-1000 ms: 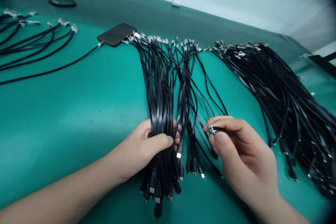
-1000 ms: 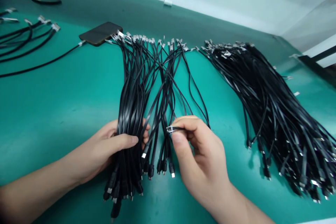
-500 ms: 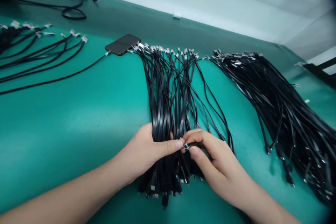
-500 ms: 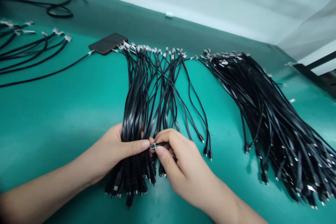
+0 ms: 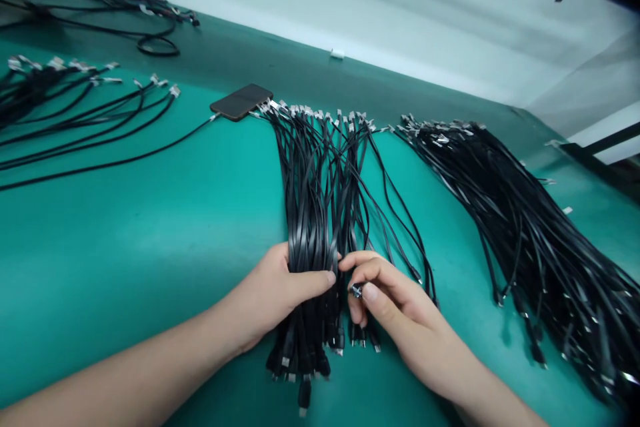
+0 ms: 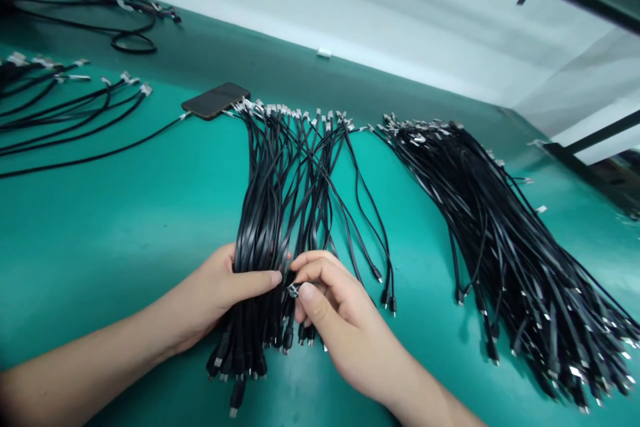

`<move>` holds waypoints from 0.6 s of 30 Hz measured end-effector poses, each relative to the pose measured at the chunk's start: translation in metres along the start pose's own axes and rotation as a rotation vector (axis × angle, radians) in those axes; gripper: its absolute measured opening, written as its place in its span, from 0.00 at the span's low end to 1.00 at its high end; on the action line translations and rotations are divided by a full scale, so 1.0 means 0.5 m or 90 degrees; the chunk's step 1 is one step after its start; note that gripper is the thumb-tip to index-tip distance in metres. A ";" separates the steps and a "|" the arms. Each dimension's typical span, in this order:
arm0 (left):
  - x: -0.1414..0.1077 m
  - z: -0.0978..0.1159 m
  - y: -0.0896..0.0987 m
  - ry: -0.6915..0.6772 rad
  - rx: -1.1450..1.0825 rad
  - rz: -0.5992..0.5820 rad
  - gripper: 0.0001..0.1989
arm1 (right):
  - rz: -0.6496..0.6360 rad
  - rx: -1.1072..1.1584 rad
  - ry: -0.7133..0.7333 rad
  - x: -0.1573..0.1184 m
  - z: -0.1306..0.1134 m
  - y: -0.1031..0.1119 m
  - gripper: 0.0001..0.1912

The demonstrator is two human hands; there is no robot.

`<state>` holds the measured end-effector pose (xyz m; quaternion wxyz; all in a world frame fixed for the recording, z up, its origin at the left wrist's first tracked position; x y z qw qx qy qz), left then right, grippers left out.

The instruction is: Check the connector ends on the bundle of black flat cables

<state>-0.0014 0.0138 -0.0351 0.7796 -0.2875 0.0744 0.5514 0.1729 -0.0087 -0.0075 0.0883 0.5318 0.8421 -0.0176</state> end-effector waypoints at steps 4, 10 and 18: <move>0.001 0.001 -0.009 -0.015 0.009 -0.002 0.08 | -0.074 0.034 -0.051 -0.005 -0.004 -0.005 0.11; 0.005 0.001 -0.013 -0.027 0.006 -0.016 0.09 | -0.103 -0.112 -0.099 -0.016 -0.007 -0.012 0.13; 0.003 -0.003 -0.003 -0.011 0.039 -0.038 0.14 | 0.050 -0.064 -0.029 0.004 -0.007 0.005 0.09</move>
Point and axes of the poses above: each hand's wrist, its own x-axis towards the middle knuckle, its own y-axis out of the back of the hand, z = x × y, the point moved 3 cm from there along x, towards the middle knuckle
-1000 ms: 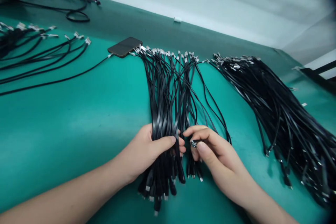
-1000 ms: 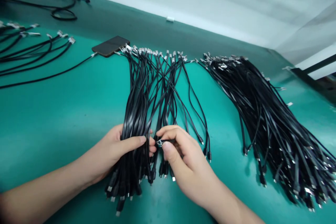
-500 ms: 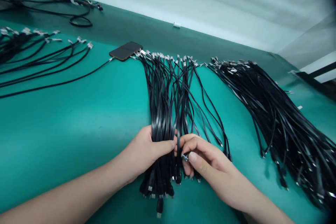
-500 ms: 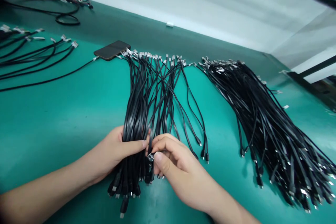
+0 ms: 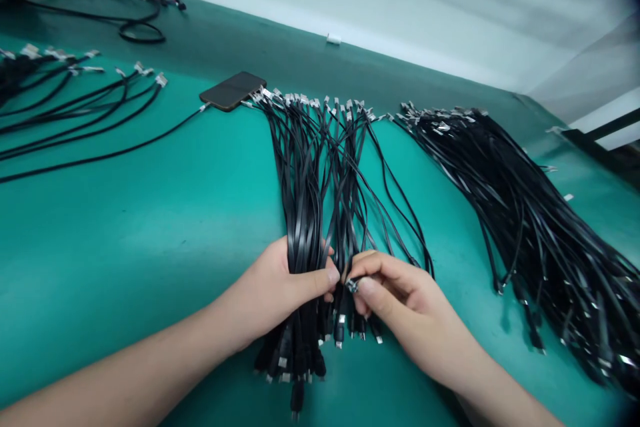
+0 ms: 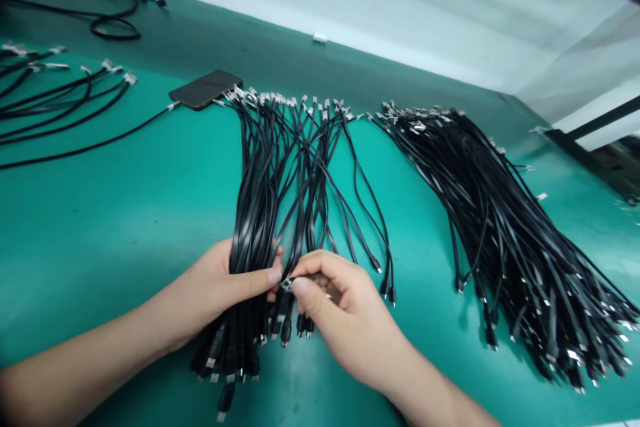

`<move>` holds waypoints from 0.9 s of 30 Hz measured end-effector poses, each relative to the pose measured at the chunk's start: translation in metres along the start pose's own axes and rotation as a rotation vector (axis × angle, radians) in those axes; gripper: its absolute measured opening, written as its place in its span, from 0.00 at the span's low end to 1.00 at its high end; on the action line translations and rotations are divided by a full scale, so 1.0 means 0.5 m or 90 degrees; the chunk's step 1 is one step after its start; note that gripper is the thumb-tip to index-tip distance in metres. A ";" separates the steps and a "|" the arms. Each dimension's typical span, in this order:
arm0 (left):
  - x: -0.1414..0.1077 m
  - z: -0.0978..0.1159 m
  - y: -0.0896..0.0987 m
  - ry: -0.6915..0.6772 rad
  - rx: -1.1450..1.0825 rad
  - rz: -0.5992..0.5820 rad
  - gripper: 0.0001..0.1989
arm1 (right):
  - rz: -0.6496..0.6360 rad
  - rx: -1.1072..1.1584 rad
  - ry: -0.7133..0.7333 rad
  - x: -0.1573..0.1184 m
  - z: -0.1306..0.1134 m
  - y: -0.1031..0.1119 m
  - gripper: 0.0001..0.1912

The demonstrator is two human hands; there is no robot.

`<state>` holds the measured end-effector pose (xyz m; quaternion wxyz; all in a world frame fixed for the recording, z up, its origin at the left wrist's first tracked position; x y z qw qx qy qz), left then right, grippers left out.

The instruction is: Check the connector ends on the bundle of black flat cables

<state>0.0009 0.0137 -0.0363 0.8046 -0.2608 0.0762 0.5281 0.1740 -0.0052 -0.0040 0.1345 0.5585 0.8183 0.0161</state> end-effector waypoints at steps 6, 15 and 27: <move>0.002 0.004 -0.006 0.041 0.033 -0.048 0.14 | 0.085 -0.075 0.103 0.012 -0.001 0.007 0.08; 0.000 -0.008 -0.005 0.054 0.003 0.000 0.12 | 0.108 -0.139 0.089 -0.002 0.013 0.021 0.14; 0.003 -0.001 -0.011 0.063 0.049 0.068 0.11 | 0.079 -0.348 0.054 -0.009 -0.007 0.006 0.13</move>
Point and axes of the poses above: each hand's wrist, its own x-axis towards the middle knuckle, its own y-axis out of the back of the hand, z = x × y, the point moved 3 cm from there along x, towards the middle knuckle
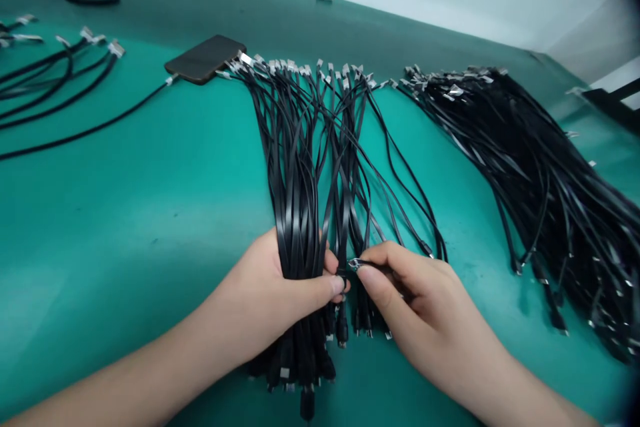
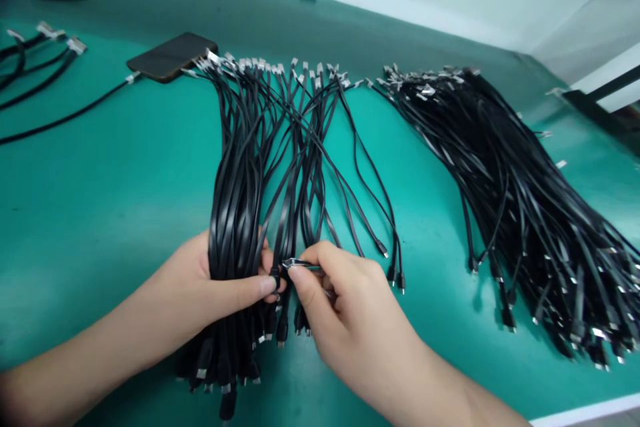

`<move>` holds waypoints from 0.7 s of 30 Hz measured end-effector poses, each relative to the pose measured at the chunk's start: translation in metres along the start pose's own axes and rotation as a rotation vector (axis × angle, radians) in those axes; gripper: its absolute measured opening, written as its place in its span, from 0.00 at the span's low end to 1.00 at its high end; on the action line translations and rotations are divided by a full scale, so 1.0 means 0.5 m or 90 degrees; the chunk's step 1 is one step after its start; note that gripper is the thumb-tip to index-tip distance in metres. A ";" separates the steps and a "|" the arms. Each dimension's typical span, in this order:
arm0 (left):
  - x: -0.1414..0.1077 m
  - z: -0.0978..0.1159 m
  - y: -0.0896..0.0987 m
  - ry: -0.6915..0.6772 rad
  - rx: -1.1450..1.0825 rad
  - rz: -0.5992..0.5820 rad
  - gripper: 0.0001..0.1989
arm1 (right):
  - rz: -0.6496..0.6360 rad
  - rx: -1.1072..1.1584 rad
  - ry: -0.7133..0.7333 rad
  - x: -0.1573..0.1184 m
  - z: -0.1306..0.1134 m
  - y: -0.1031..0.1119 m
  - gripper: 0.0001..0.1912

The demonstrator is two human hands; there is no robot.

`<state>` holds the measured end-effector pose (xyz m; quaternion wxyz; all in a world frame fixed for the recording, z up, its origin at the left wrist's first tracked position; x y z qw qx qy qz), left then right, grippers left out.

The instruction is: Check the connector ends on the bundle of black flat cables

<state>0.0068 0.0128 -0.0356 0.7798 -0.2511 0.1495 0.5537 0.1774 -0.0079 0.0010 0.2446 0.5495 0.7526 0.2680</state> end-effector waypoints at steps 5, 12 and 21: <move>-0.005 0.004 0.003 0.009 0.044 0.023 0.10 | -0.014 0.001 -0.013 0.002 0.001 -0.002 0.13; -0.003 0.004 0.002 0.010 0.048 0.016 0.10 | -0.024 0.010 -0.021 -0.006 0.003 -0.004 0.13; -0.007 0.006 0.003 0.006 0.107 0.053 0.10 | -0.021 -0.027 -0.016 0.001 -0.001 -0.005 0.14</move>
Point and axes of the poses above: each hand's wrist, its own x-axis towards the middle knuckle, its own y-axis out of the back of the hand, z = x × y, the point moved 3 cm from there along x, towards the middle knuckle
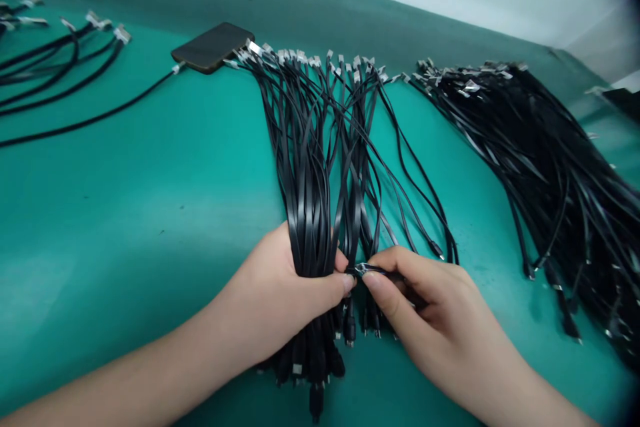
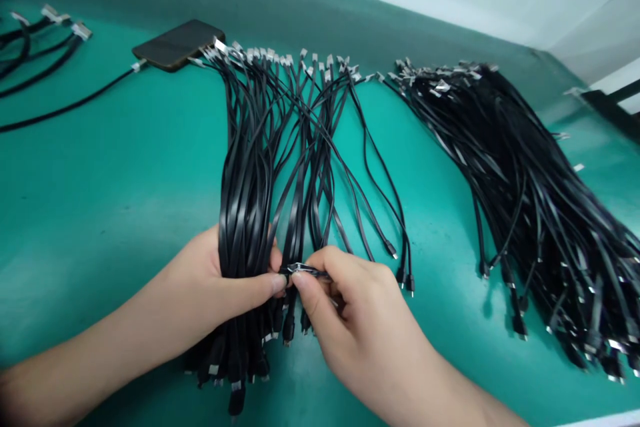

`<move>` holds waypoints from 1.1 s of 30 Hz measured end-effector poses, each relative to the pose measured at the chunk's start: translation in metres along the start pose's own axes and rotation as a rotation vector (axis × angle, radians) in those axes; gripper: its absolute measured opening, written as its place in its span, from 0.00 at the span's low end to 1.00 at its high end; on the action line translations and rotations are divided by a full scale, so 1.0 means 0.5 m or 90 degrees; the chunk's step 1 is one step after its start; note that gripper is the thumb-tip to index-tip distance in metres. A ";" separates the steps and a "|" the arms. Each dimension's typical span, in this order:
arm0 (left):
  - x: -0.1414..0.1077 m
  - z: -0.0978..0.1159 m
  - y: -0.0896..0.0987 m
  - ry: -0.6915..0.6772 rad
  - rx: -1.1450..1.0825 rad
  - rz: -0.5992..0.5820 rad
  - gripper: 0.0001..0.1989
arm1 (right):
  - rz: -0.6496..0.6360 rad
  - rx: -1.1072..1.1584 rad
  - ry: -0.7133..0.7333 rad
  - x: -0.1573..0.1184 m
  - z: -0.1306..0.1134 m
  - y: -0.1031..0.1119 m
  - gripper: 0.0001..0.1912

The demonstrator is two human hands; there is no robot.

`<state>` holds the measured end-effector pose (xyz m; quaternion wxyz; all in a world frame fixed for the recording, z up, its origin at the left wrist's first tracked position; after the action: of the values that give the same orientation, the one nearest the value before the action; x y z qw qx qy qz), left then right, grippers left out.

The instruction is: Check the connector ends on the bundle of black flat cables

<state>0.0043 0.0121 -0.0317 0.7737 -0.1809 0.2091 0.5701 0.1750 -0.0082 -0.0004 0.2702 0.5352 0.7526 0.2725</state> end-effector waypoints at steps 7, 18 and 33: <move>0.002 -0.001 0.000 0.007 -0.019 -0.001 0.10 | -0.022 0.000 0.001 -0.004 0.003 0.003 0.15; -0.003 0.000 0.002 0.006 0.014 -0.007 0.10 | 0.023 0.033 -0.047 -0.002 0.007 0.005 0.16; 0.000 0.012 -0.003 0.000 -0.027 -0.012 0.08 | 0.029 0.048 -0.035 -0.006 -0.002 -0.009 0.13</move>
<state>0.0065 0.0145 -0.0265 0.7751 -0.1992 0.1950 0.5670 0.1722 -0.0126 -0.0025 0.2639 0.5693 0.7421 0.2356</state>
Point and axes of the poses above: each hand's wrist, its own x-axis towards the middle knuckle, its own y-axis out of the back of the hand, z = x × y, the point moved 3 cm from there along x, towards the middle knuckle
